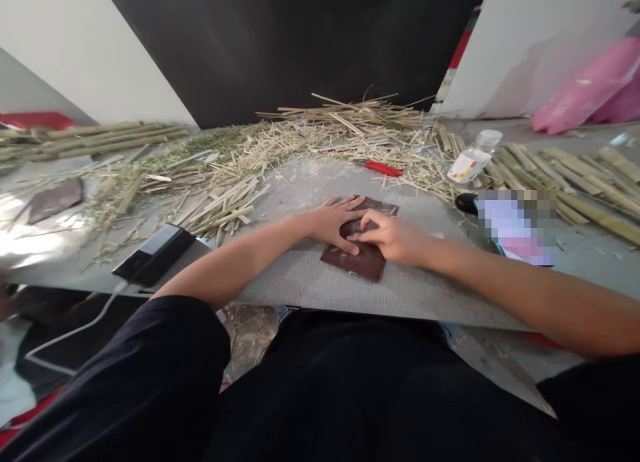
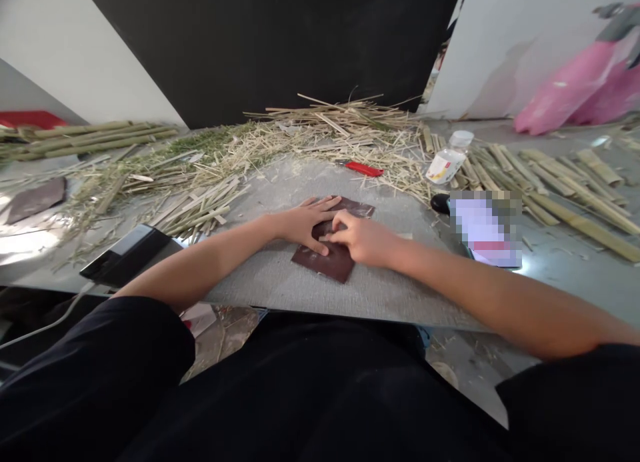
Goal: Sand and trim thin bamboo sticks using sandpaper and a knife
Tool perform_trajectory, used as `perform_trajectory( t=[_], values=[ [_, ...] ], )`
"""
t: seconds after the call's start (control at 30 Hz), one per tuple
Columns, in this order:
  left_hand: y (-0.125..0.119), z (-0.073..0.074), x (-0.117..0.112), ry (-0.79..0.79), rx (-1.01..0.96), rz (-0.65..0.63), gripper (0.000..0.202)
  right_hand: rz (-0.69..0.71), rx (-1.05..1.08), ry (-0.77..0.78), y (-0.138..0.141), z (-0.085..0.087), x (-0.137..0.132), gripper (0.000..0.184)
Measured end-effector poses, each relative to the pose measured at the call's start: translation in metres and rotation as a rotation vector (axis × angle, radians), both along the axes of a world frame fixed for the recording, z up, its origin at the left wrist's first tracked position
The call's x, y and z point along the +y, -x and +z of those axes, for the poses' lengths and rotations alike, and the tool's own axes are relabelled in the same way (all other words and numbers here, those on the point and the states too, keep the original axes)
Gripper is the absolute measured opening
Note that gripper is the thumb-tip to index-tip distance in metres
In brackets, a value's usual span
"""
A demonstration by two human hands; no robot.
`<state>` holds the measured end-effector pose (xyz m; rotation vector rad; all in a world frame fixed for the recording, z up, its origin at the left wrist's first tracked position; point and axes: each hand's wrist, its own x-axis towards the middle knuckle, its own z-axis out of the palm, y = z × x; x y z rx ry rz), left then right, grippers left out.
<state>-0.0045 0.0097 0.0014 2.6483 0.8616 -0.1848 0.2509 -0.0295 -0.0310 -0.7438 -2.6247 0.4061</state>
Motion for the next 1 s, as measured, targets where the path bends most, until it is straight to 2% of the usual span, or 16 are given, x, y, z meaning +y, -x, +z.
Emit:
perform_trajectory(
  t=[0.1,0.2,0.33,0.47,0.57,0.7,0.83,1.0],
  values=[
    [0.000,0.001,-0.002,-0.004,0.004,0.018,0.116,-0.032,-0.016,-0.009,0.002,0.003,0.001,0.037],
    [-0.001,0.001,-0.002,0.002,-0.002,0.016,0.118,0.024,-0.063,-0.051,0.004,0.004,0.000,0.043],
    [-0.001,-0.002,0.001,0.002,-0.013,0.027,0.119,-0.022,-0.127,-0.160,0.004,0.005,-0.002,0.043],
    [0.001,-0.004,0.003,0.016,-0.020,0.006,0.120,0.059,-0.257,-0.304,0.004,0.010,-0.005,0.044],
    [0.001,-0.004,0.002,0.024,-0.034,0.007,0.119,0.065,-0.265,-0.368,0.001,0.012,-0.003,0.042],
    [-0.001,-0.003,0.001,0.011,-0.024,0.012,0.120,0.103,-0.253,-0.356,-0.002,0.011,0.001,0.042],
    [-0.001,-0.004,0.002,0.002,-0.008,0.016,0.119,0.061,-0.252,-0.341,-0.003,0.011,0.001,0.044],
    [-0.001,-0.004,0.002,0.007,-0.022,0.000,0.118,0.093,-0.236,-0.270,-0.003,0.009,0.003,0.043]
  ],
)
